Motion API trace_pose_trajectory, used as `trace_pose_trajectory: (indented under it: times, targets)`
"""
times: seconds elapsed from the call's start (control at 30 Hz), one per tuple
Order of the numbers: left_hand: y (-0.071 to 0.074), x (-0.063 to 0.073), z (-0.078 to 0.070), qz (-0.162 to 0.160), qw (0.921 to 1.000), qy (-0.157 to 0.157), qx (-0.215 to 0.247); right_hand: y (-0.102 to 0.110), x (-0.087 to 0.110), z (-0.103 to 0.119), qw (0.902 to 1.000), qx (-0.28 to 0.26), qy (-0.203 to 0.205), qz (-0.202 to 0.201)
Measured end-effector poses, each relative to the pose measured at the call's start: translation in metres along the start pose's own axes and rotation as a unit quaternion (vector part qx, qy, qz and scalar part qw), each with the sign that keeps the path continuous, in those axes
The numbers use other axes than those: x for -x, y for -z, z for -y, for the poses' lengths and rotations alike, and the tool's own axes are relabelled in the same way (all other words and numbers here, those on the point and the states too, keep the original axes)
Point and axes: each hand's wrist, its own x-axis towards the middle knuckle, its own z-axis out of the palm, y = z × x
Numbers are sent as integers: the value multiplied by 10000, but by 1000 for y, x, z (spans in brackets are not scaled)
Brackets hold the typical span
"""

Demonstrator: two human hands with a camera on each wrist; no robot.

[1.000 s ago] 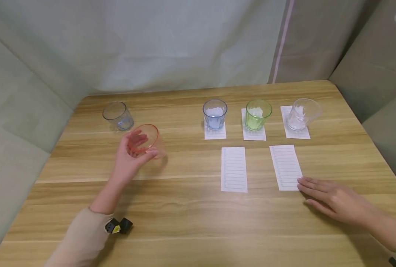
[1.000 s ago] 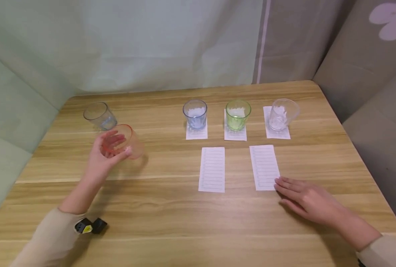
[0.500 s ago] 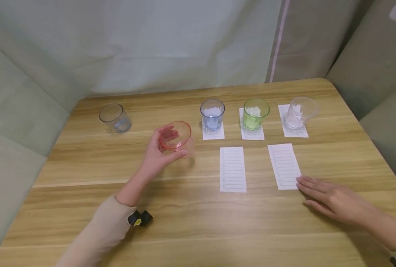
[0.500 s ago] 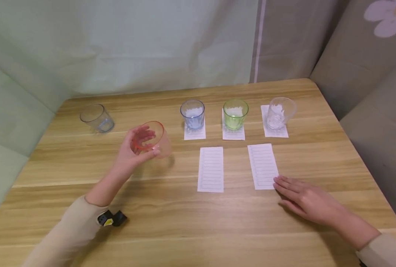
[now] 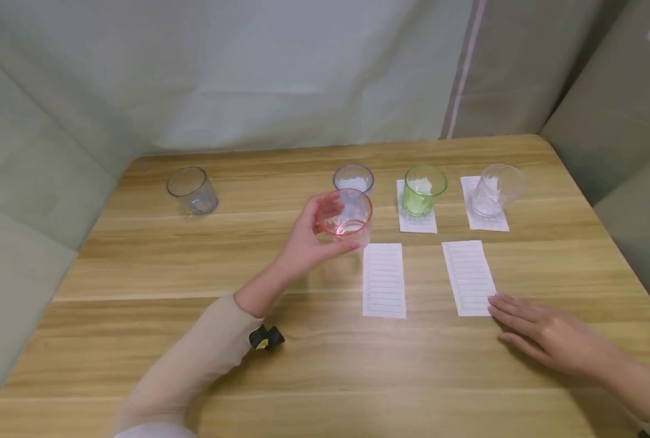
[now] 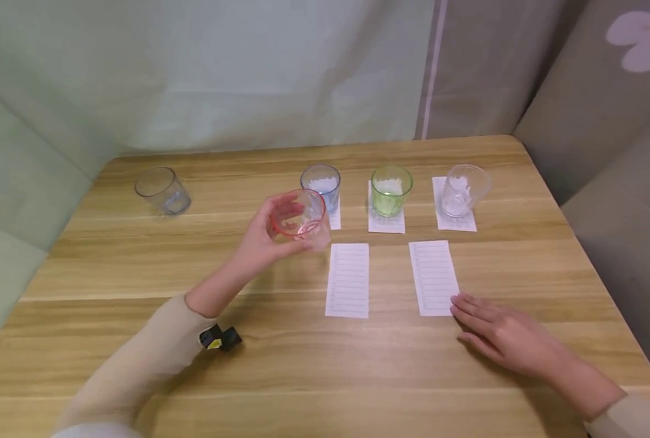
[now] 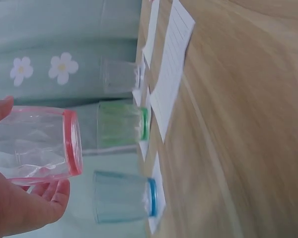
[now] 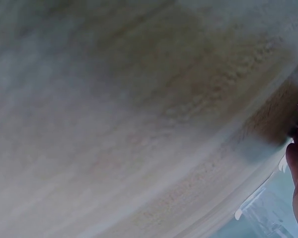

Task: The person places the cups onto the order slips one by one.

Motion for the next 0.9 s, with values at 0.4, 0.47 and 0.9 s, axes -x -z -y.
trace_pose_trajectory:
  times: [0.4,0.47,0.9]
  targets:
    - [-33,-17,-8,556,9984,7,-36,1,-5,6,9994,93,-325,30]
    - [-40,-20,-9,653,9978,55,-27,1,-6,8,9992,120,-378,53]
    - [-94,-33,-16,1264,9917,-122,-210,0,-5,9,9986,52,-519,-40]
